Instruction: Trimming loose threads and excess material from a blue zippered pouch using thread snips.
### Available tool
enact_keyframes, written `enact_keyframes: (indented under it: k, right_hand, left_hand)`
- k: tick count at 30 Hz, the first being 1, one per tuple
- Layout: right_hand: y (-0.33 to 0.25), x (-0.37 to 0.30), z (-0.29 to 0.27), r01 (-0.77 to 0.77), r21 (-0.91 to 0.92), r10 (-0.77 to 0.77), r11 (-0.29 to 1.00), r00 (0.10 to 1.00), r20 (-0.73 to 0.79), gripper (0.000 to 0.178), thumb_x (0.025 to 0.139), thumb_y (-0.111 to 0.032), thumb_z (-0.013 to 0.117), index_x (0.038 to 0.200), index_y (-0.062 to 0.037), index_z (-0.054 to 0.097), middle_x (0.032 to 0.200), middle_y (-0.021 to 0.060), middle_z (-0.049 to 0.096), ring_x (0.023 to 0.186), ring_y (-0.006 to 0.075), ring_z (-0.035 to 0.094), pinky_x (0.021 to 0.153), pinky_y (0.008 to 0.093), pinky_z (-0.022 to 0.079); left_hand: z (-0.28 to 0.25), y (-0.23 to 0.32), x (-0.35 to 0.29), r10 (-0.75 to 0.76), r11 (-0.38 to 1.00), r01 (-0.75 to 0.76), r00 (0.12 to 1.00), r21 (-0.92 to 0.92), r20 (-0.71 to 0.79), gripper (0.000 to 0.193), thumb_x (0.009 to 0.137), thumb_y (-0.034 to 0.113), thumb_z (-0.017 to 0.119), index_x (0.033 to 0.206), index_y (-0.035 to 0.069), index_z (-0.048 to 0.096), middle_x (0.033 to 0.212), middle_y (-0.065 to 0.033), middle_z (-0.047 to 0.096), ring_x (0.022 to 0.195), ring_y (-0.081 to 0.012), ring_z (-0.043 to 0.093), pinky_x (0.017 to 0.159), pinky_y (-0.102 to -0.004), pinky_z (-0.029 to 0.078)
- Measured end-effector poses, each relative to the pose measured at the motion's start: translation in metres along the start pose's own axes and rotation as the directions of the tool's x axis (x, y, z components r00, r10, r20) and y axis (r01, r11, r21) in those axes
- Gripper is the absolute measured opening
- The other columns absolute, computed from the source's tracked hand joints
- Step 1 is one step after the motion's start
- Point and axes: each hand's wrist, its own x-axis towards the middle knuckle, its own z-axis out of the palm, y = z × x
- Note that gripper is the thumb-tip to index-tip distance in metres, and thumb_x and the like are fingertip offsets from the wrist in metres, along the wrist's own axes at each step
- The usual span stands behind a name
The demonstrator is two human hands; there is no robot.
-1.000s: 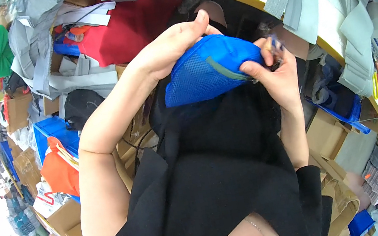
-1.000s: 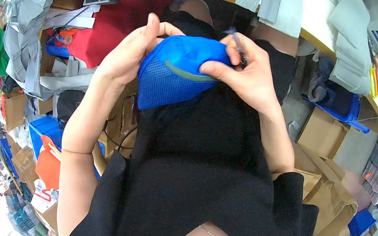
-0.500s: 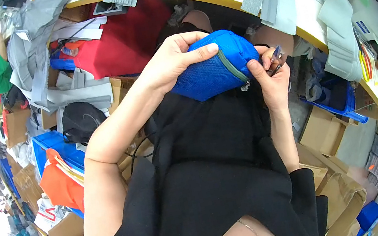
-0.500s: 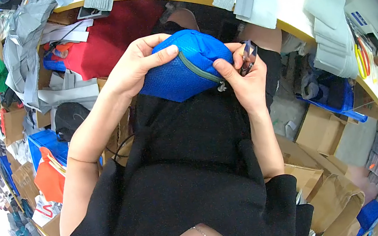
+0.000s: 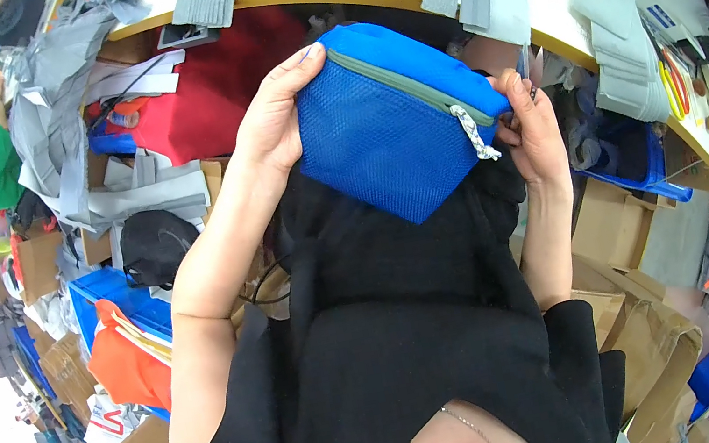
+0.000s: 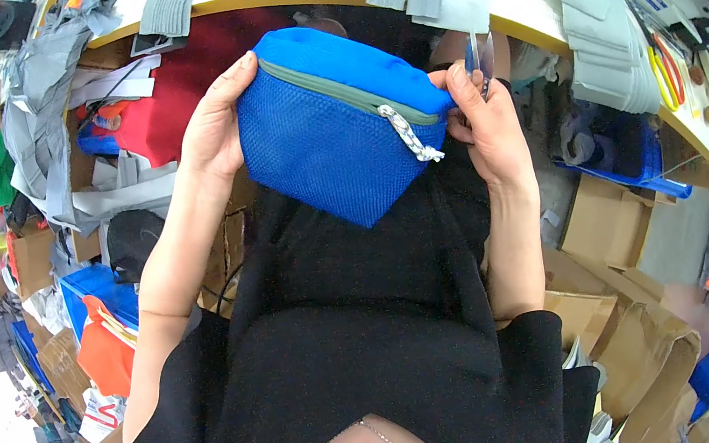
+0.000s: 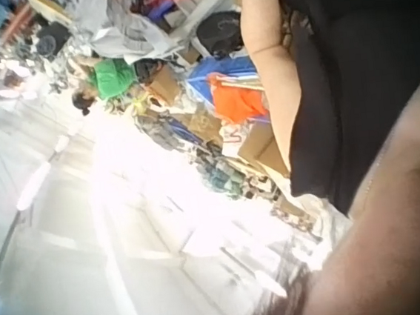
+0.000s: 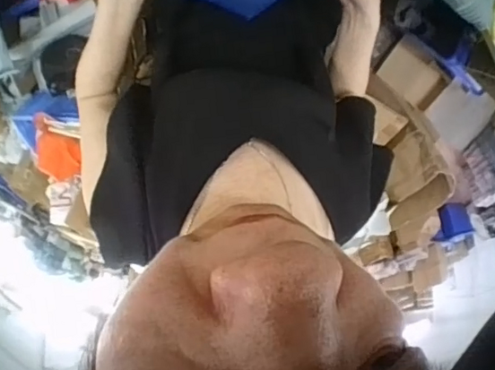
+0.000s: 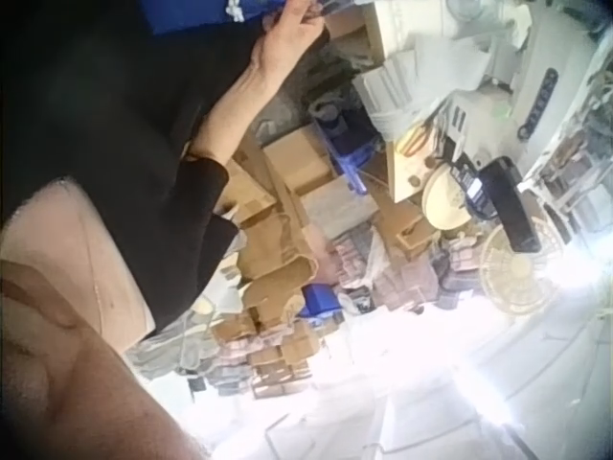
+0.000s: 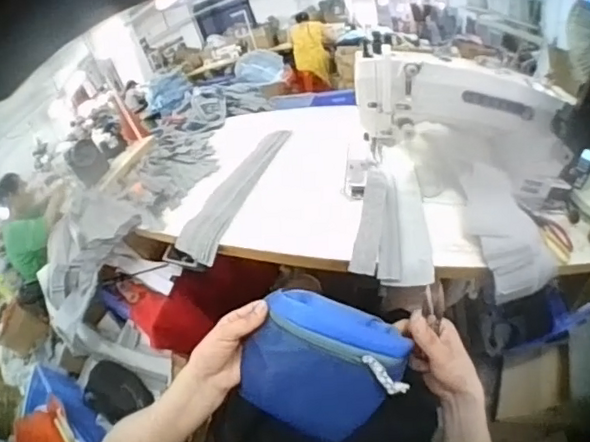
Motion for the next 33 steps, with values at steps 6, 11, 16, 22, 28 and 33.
enact_keyframes:
  k: [6,11,16,22,28,33]
  right_hand:
    - [-0.008,0.002,0.005,0.037,0.054,-0.034,0.998,0.998,-0.059,0.045,0.094,-0.048,0.062,0.1,-0.0035,0.068,0.075,-0.0061,0.057,0.059,-0.0006,0.039,0.046,0.0157,0.024]
    - [-0.009,0.002,0.005,0.051,0.05,-0.048,0.997,0.996,-0.071,0.042,0.095,-0.046,0.062,0.099,-0.0044,0.069,0.073,-0.0066,0.055,0.059,-0.0006,0.038,0.046,0.0158,0.023]
    - [0.005,0.006,-0.01,0.031,-0.113,-0.04,0.993,0.996,-0.076,0.026,0.091,-0.028,0.072,0.101,-0.0037,0.069,0.073,-0.0081,0.049,0.06,0.001,0.039,0.051,0.0177,0.027]
    - [0.006,0.005,0.007,0.238,-0.336,-0.284,0.911,0.954,-0.095,0.025,0.088,-0.017,0.074,0.106,-0.0021,0.066,0.076,-0.0084,0.045,0.068,0.0023,0.042,0.065,0.0183,0.036]
    - [-0.017,-0.014,0.033,0.362,-0.492,-0.4,0.792,0.916,0.029,0.033,0.096,-0.033,0.064,0.088,-0.0057,0.049,0.071,-0.0044,0.046,0.067,0.0056,0.041,0.06,0.0218,0.036]
    - [-0.029,-0.032,0.067,0.396,-0.751,-0.494,0.528,0.863,0.107,0.027,0.093,-0.028,0.067,0.103,-0.005,0.058,0.079,0.0088,0.062,0.064,0.0206,0.059,0.061,0.0314,0.048]
  left_hand:
    - [-0.002,-0.008,0.002,-0.002,0.998,0.004,0.999,-0.057,0.038,0.028,0.097,0.019,0.06,0.118,0.001,0.063,0.111,-0.0098,0.069,0.098,-0.0177,0.068,0.089,-0.0315,0.056]
    - [-0.003,-0.011,0.001,0.003,1.0,-0.003,1.0,-0.02,-0.002,0.027,0.097,0.021,0.061,0.117,0.002,0.064,0.11,-0.0079,0.069,0.099,-0.0168,0.067,0.091,-0.032,0.054]
    - [0.011,-0.004,-0.008,0.091,0.987,-0.082,0.994,0.141,-0.064,0.025,0.091,0.02,0.07,0.11,0.004,0.068,0.102,-0.0059,0.071,0.095,-0.0139,0.066,0.088,-0.0294,0.053]
    - [0.041,0.006,-0.022,0.1,0.815,-0.148,0.988,0.561,0.116,0.019,0.078,0.008,0.08,0.095,0.003,0.072,0.091,-0.0005,0.068,0.086,-0.0085,0.063,0.083,-0.025,0.049]
    - [0.047,-0.003,-0.022,0.142,0.716,-0.185,0.983,0.673,0.119,0.022,0.08,0.008,0.079,0.099,0.001,0.071,0.089,-0.0003,0.068,0.085,-0.0079,0.062,0.08,-0.0237,0.05]
    - [0.048,-0.005,-0.025,0.12,0.719,-0.167,0.986,0.675,0.117,0.022,0.082,0.008,0.078,0.101,0.0,0.071,0.089,-0.0001,0.068,0.084,-0.0065,0.061,0.078,-0.0219,0.049]
